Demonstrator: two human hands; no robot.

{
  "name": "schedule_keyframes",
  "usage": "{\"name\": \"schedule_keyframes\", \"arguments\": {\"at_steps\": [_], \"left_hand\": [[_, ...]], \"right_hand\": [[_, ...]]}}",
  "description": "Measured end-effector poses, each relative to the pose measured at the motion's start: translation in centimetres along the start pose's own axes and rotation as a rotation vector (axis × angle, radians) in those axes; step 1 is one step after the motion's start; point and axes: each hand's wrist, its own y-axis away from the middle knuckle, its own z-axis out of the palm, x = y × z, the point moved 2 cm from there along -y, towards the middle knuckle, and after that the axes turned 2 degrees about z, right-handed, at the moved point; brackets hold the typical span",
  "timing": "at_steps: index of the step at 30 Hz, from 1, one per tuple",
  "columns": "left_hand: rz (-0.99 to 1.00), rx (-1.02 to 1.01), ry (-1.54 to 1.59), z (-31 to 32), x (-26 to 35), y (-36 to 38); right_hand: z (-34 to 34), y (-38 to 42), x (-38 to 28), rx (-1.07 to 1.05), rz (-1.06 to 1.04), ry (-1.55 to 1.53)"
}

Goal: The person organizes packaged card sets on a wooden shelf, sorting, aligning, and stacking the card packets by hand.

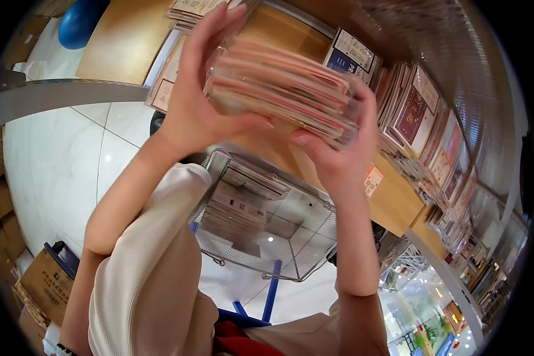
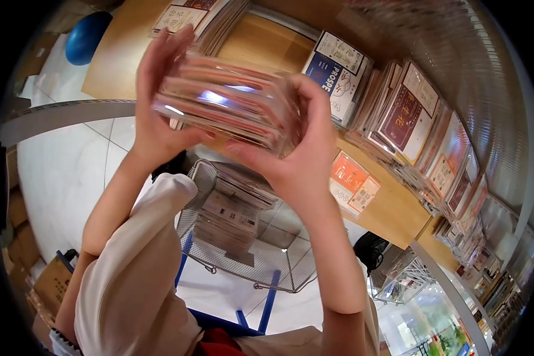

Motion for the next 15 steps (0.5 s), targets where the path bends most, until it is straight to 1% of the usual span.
{"name": "schedule_keyframes", "arguments": {"at_steps": [1, 3, 4, 5, 7, 9, 10, 12, 13, 15], "left_hand": [[-0.014, -0.035, -0.003, -0.2, -0.8, 0.0], [-0.038, -0.099, -0.065, -0.3, -2.4, 0.6], [-0.077, -0.088, 0.001, -0.2, -3.2, 1.3], [-0.117, -0.079, 0.067, 0.1, -3.9, 2.0], [-0.160, -0.020, 0.157, 0.5, -4.3, 2.7], [-0.161, -0.086, 0.064, 0.2, -4.1, 2.8], [-0.155, -0.120, 0.019, 0.1, -4.0, 2.7], [-0.240, -0.135, -0.021, 0.2, -4.7, 3.0], [-0.282, -0.143, -0.044, 0.3, -5.2, 3.2], [-0.286, -0.060, -0.160, 0.4, -6.1, 3.3]], "right_hand": [[0.6, 0.0, 1.2, -0.013, 0.014, -0.182], [1.0, 0.0, 4.3, -0.020, -0.051, 0.039], [1.3, 0.2, 5.9, -0.023, -0.084, 0.148], [2.0, 0.5, 7.4, -0.004, -0.059, 0.012], [2.3, 0.7, 8.7, -0.017, -0.009, 0.001], [2.4, 0.9, 9.1, -0.008, 0.013, -0.013], [2.5, 0.8, 9.2, -0.012, 0.068, -0.047], [2.7, 0.3, 9.3, -0.021, 0.174, -0.111], [2.7, -0.4, 9.0, 0.034, 0.122, 0.002], [3.0, -1.9, 8.1, 0.145, 0.028, 0.226]]}}
